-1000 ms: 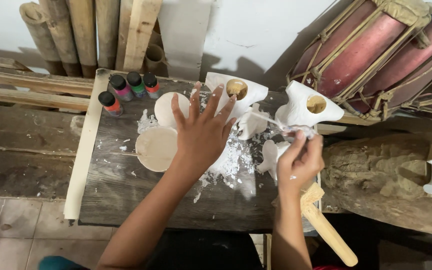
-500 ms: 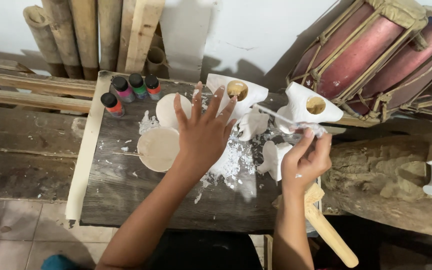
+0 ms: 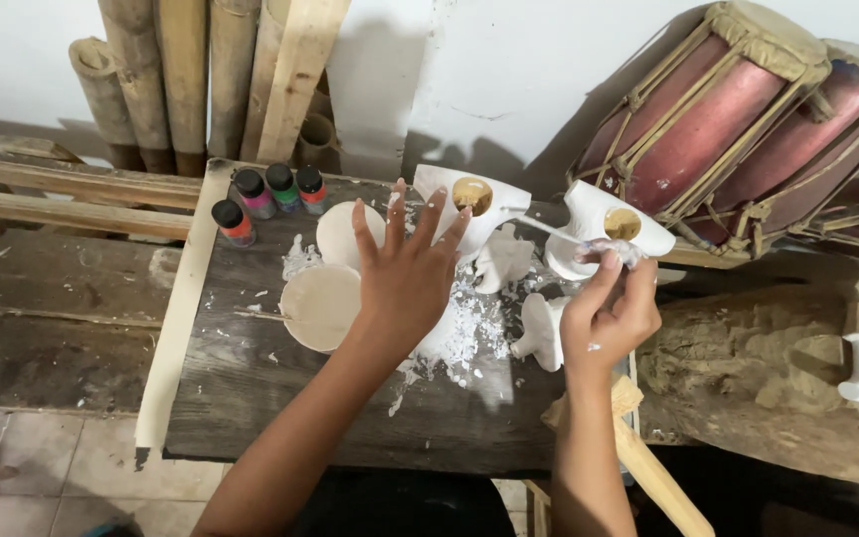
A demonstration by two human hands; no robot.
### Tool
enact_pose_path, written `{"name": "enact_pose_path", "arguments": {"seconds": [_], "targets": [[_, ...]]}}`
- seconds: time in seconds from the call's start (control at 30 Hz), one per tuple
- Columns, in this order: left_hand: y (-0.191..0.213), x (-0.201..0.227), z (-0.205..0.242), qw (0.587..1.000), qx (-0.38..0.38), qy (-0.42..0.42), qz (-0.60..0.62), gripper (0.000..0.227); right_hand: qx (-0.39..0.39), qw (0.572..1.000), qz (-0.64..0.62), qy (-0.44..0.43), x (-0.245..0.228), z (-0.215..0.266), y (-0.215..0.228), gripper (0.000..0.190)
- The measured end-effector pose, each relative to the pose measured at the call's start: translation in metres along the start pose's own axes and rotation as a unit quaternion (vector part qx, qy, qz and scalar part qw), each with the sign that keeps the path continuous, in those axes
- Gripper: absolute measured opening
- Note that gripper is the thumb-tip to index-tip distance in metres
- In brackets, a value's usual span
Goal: Clean excess plaster from ceramic molds using a scraping tool and hands
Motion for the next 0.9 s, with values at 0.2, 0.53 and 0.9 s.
{"name": "enact_pose_path", "arguments": {"seconds": [0.2, 0.53, 0.9], "targets": [[0.003, 0.001, -0.004, 1.0, -0.014, 0.01, 0.016, 0.046, -0.057, 0.997, 0.052, 0.007, 0.001, 0.025, -0.001, 0.023], [0.0, 0.002, 0.001, 1.0, -0.009, 0.012, 0.003, 0.049, 0.004, 1.0, 0.01, 0.003, 0.002, 0.001, -0.004, 0.021], [-0.006, 0.001, 0.003, 1.0, 0.014, 0.007, -0.004, 0.047, 0.026, 0.999, -0.001, 0.026, 0.031, 0.005, -0.006, 0.022]]}}
Point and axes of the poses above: each hand's wrist, its own z-axis away from the middle knuckle, its own y-axis out of the back of the hand, x = y × z, the point moved 1 cm from there along -z, towards the middle knuckle, and after that the axes turned 15 degrees about x, right-handed, at the moved point
